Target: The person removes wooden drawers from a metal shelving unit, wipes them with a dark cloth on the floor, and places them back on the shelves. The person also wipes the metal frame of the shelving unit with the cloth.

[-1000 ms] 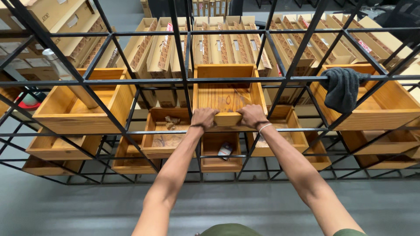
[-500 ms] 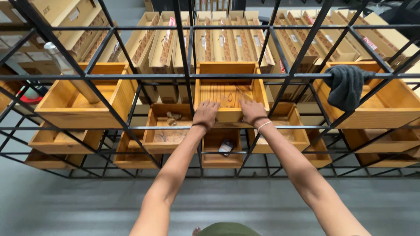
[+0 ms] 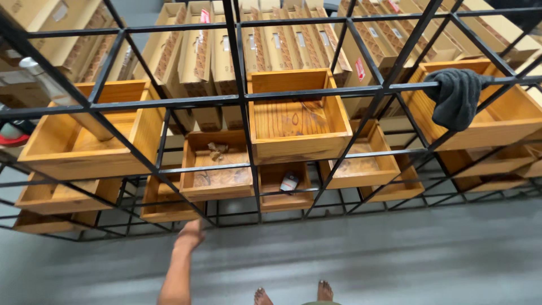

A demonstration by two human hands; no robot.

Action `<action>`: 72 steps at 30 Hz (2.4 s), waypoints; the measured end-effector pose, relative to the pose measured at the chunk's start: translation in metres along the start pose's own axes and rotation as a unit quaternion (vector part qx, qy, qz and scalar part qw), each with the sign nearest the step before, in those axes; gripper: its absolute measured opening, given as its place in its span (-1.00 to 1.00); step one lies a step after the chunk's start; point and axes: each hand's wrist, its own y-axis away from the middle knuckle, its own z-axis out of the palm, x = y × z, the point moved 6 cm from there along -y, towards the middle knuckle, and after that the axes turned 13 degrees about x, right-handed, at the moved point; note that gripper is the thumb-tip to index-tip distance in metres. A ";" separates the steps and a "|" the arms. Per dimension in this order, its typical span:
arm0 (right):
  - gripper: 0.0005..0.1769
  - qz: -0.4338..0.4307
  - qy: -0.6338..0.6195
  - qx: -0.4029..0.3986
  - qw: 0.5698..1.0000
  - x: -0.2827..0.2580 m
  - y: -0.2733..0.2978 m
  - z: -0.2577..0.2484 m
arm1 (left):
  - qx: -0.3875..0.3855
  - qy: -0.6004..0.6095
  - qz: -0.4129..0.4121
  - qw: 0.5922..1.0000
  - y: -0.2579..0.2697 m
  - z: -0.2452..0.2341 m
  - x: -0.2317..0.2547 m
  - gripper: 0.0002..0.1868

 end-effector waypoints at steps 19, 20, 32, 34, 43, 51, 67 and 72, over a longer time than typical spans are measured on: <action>-0.75 0.100 -0.073 0.040 0.991 0.040 0.064 -0.046 | -0.127 0.008 0.012 0.992 0.066 0.088 0.084 -0.68; -0.76 0.094 -0.068 0.041 0.992 0.047 0.075 -0.047 | -0.146 0.000 0.061 0.987 0.085 0.104 0.111 -0.66; -0.83 -0.290 0.397 0.647 0.583 -0.112 0.197 -0.466 | 0.102 0.273 0.202 0.935 0.119 0.053 0.416 -0.78; -0.56 -0.294 0.514 0.621 0.514 -0.129 0.174 -0.486 | 0.153 0.334 0.250 0.896 0.100 0.008 0.476 -0.77; -0.54 -0.289 0.406 0.599 0.626 -0.095 0.168 -0.518 | 0.099 0.688 0.137 0.705 0.056 -0.132 0.647 -0.61; -0.51 -0.366 0.342 0.564 0.657 -0.085 0.242 -0.420 | -0.197 0.856 0.052 0.474 0.090 -0.151 0.696 -0.45; -0.40 -0.132 0.125 0.500 0.847 0.061 0.204 -0.403 | -0.129 0.686 0.240 0.675 0.100 -0.068 0.649 -0.82; -0.87 0.043 0.083 0.439 0.894 0.095 0.196 -0.414 | -0.081 0.630 0.289 0.716 0.106 -0.102 0.642 -0.81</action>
